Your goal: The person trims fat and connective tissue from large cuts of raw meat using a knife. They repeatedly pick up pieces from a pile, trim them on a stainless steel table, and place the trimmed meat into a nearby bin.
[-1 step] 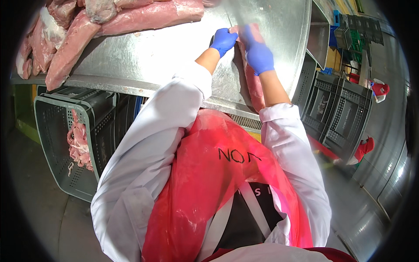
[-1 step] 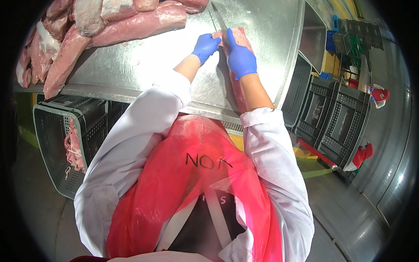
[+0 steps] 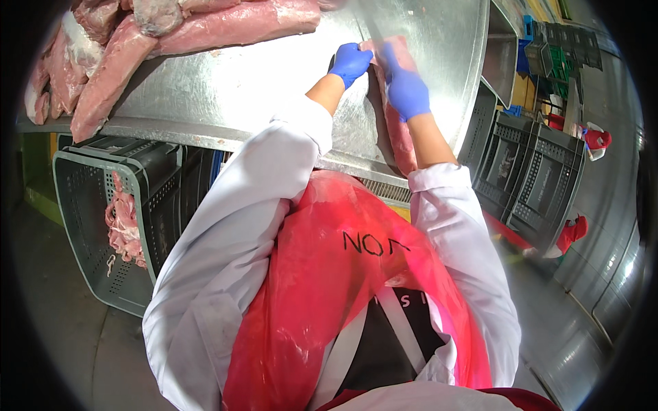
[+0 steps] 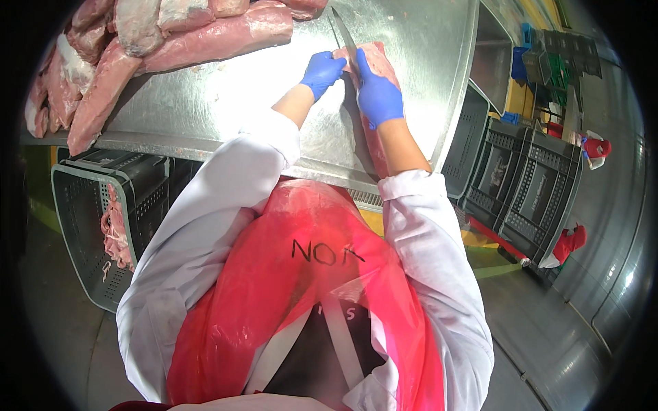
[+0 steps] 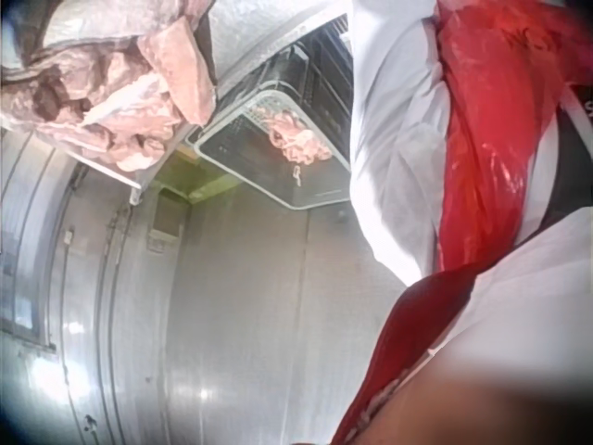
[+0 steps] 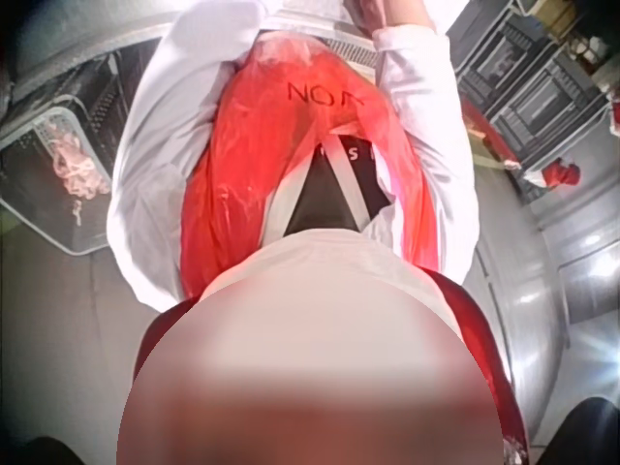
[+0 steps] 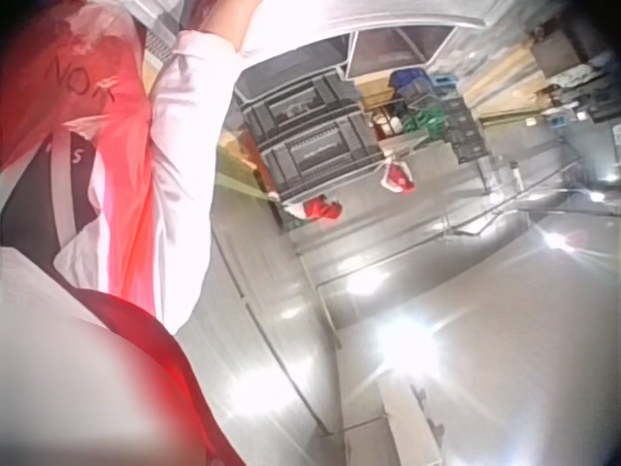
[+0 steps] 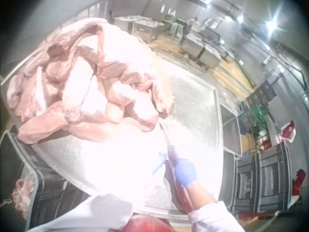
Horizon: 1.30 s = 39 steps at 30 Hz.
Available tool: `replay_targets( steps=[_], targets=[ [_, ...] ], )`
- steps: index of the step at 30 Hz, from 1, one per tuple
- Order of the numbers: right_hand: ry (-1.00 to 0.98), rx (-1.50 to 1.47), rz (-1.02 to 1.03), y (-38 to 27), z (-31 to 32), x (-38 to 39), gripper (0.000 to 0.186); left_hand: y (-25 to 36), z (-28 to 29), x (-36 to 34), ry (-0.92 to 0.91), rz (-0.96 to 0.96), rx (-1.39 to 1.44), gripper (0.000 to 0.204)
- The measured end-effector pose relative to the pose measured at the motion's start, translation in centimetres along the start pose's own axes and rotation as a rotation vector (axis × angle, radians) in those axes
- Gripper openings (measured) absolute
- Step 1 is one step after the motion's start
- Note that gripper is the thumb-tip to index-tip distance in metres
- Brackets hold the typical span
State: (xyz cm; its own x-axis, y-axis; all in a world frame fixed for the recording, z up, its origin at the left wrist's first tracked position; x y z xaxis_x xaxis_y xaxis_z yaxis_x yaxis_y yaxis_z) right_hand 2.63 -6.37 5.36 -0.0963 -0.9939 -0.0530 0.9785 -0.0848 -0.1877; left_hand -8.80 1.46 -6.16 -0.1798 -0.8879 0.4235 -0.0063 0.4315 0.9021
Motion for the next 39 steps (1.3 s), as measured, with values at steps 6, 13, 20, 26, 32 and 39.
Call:
replay_targets(
  steps=[6,13,20,26,32,39],
  targets=[
    [-0.132,0.051,-0.084,-0.6,0.5,3.8,0.061,-0.5,1.3,-0.3,0.010,0.030,0.021,0.026],
    [-0.175,0.127,-0.083,-0.3,-0.8,8.2,0.070,-0.2,2.9,-1.8,0.043,-0.191,-0.243,0.028],
    [-0.379,0.212,-0.208,2.0,4.2,24.2,0.074,-0.2,5.5,-3.1,0.188,-0.333,-0.483,0.034],
    [0.016,0.039,-0.022,-2.1,2.0,8.6,0.069,-0.7,6.6,-4.0,0.103,-0.196,-0.408,0.034],
    [-0.195,0.145,-0.033,-0.9,0.4,5.6,0.066,-0.9,6.9,-3.4,0.182,-0.324,-0.467,0.037],
    [-0.184,0.202,-0.031,-1.5,-0.3,6.6,0.072,-1.5,6.9,-3.0,0.149,-0.295,-0.428,0.036]
  ],
)
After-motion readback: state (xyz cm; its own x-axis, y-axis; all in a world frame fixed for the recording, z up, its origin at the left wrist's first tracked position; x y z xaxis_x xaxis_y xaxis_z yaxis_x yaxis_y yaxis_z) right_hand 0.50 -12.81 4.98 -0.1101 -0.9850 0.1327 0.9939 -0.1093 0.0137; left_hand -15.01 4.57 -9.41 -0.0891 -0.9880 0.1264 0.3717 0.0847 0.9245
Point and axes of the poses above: each hand's wrist, its own x-axis away from the middle knuckle, its own z-axis out of the back of the hand, y = z × x, the point moved 3 cm from there along -x, towards the middle knuckle, and after that the axes turned 10 degrees about y, right-handed, at the moved point
